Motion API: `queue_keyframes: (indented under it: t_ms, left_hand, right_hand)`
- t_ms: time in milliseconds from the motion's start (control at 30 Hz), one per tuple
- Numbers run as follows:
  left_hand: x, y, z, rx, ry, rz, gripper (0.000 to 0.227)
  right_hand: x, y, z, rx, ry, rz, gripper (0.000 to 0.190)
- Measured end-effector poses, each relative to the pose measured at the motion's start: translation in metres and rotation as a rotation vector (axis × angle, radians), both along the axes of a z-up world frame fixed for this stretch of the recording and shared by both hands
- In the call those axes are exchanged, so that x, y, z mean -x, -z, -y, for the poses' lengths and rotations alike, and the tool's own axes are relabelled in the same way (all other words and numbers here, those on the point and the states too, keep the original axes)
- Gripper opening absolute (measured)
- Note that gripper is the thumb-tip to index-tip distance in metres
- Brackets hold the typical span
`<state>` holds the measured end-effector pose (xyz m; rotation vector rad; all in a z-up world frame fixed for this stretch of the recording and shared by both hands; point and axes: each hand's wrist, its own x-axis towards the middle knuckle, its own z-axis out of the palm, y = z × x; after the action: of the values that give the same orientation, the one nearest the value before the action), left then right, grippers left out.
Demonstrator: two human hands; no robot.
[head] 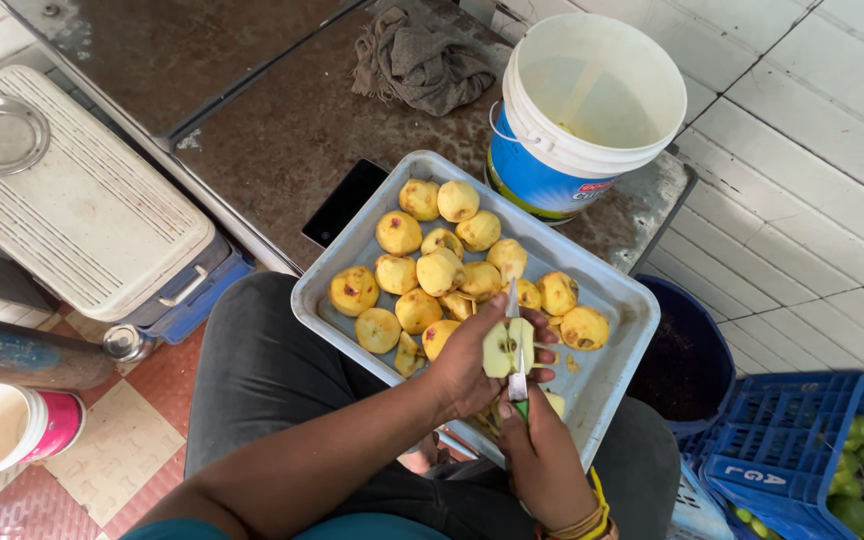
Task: The person peels and cuts apples using a knife, placing the slices into a bucket.
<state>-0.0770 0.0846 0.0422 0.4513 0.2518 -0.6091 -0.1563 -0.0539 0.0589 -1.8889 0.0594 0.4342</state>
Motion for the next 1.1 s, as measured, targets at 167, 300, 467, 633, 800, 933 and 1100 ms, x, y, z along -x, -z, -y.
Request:
queue_keyframes:
  t_ms: [167, 300, 467, 633, 800, 933, 1100]
  left_hand:
    - [0.005, 0.003, 0.006, -0.047, -0.137, 0.138, 0.052]
    - [0.003, 0.011, 0.001, -0.092, -0.269, 0.101, 0.058]
    - [0.01, 0.014, 0.004, -0.071, -0.376, 0.422, 0.072]
    - [0.013, 0.006, 0.004, -0.117, -0.402, 0.344, 0.077]
    - [0.014, 0.001, 0.002, -0.096, -0.421, 0.292, 0.069]
    - [0.012, -0.001, 0.001, -0.125, -0.436, 0.258, 0.068]
    - [0.011, -0.003, 0.001, -0.212, -0.455, 0.202, 0.067]
  right_hand:
    - [0.013, 0.002, -0.01, 0.016, 0.11, 0.114, 0.024]
    - [0.018, -0.001, -0.01, -0.366, 0.281, 0.127, 0.02]
    - [0.008, -0.013, -0.014, 0.482, -0.031, 0.601, 0.026]
    - [0.002, -0.013, -0.021, 0.657, -0.04, 0.622, 0.031]
    - [-0.001, -0.008, -0.022, 0.751, -0.048, 0.667, 0.031]
    - [-0.004, -0.003, -0.023, 0.739, -0.047, 0.703, 0.035]
    - [-0.005, 0.006, -0.03, 0.846, -0.034, 0.623, 0.036]
